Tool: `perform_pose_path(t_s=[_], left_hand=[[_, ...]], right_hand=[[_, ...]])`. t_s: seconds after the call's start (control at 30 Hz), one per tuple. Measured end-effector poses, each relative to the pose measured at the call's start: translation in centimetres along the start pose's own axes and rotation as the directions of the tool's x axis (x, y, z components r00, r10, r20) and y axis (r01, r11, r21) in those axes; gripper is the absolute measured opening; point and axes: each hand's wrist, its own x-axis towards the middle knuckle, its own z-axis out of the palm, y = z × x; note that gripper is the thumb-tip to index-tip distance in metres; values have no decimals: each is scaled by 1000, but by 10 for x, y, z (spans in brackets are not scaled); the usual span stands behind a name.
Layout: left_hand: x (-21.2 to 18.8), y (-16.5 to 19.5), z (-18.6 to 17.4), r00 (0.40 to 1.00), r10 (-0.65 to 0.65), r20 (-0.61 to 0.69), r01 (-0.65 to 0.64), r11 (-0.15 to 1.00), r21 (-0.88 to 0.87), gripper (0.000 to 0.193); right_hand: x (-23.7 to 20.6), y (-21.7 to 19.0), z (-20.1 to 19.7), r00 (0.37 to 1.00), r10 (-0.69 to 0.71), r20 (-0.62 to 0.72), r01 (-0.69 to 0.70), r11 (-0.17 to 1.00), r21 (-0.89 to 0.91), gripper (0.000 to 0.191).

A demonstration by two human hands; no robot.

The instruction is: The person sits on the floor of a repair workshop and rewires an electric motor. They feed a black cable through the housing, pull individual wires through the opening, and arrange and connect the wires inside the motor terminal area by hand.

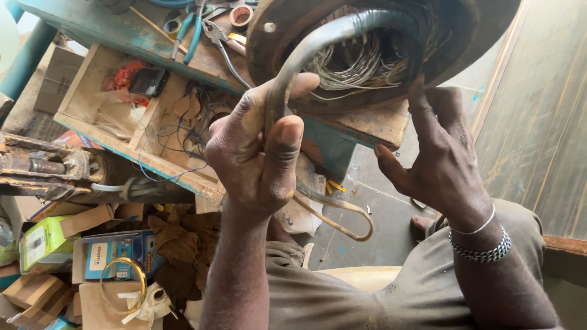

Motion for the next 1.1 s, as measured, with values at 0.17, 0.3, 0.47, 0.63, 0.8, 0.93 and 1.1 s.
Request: perform_pose_path(t_s=[0.17,0.3,0.47,0.63,0.8,0.93,1.1], left_hand=[[-3,-1,9,999,-36,-10,36,999,-1,36],[-3,-7,14,994,-99,-54,96,994,-60,39],[-4,-7,11,988,-151,-38,140,968,-206,44],[4,-6,-4,934,-35,355,231,817,-529,34],[1,-6,-10,602,53,797,570,671,-475,41],[-12,-7,24,287,122,950,576,771,-272,46],[-30,-3,60,324,-53,945,215,976,-19,53]], right_hand=[[2,3,-3,995,55,82,-65,989,134,97],[3,4,-2,998,32,63,-41,988,151,96],[1,11,-5,987,85,135,-119,957,263,92],[1,23,-4,991,130,38,-134,916,379,70],[5,20,6,983,151,-109,-89,896,435,62],[1,7,6,970,134,-202,-32,897,442,75],[-4,3,-6,987,78,-142,25,791,611,32]])
